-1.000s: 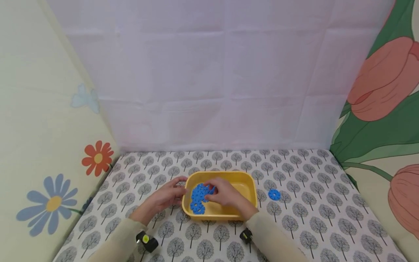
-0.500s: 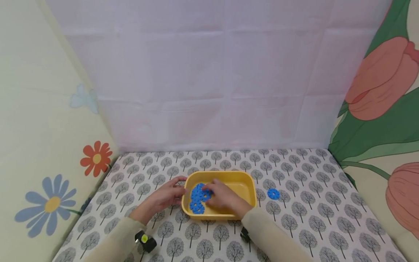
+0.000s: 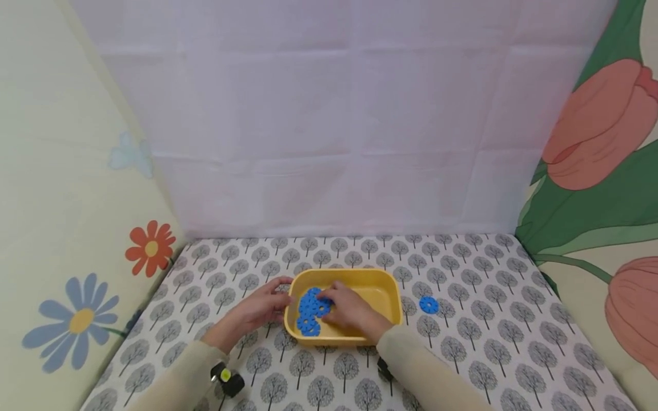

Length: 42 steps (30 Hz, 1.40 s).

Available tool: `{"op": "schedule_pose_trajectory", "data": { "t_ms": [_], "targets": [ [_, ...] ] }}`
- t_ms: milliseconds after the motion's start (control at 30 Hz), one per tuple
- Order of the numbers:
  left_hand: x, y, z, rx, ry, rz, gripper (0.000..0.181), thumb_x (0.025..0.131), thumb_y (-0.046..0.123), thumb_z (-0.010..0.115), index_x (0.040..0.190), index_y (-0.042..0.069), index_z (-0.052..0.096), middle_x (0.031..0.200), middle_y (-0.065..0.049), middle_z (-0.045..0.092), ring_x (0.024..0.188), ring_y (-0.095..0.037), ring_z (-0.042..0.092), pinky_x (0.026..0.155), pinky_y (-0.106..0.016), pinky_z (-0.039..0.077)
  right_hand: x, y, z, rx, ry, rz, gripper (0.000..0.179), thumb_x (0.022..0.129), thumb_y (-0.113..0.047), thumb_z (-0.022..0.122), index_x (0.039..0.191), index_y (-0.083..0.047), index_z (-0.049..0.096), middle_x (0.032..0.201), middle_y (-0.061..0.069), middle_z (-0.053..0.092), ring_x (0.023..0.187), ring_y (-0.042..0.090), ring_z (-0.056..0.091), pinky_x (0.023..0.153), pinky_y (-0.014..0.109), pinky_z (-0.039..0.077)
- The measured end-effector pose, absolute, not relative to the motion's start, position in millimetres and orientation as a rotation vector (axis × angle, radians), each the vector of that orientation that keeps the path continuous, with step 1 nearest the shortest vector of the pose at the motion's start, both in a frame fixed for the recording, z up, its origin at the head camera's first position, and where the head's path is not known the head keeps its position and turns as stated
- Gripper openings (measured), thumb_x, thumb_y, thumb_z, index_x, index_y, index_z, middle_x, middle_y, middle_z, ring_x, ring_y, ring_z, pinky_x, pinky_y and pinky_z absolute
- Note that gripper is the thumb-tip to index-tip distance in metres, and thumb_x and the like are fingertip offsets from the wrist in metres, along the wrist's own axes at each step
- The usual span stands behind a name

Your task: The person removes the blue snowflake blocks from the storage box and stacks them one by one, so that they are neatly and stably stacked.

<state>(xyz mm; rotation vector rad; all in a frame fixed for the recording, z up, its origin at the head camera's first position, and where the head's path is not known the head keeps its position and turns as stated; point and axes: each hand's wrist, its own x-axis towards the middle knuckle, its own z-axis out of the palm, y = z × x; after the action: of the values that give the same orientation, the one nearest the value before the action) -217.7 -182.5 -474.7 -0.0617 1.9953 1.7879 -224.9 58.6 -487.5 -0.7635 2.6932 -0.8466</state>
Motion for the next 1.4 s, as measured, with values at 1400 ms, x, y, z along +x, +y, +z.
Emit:
{"op": "schedule_pose_trajectory", "data": {
  "t_ms": [1400],
  "targets": [
    [-216.3,-181.3,-471.0,-0.043,1.996,1.791,0.052,0.096,0.007,0.062,0.145,0.009,0.042,0.107,-0.017,0.062,0.080,-0.020,0.063,0.065,-0.031,0.055,-222.1,52.1,-489.7,-0.839,2.744,-0.699,0.046,0.086,-0.024,0.079,0.130,-0.017,0.065,0.114,-0.002,0.062,0.101,0.011,0.058,0.096,0.034,0.052]
  ]
}}
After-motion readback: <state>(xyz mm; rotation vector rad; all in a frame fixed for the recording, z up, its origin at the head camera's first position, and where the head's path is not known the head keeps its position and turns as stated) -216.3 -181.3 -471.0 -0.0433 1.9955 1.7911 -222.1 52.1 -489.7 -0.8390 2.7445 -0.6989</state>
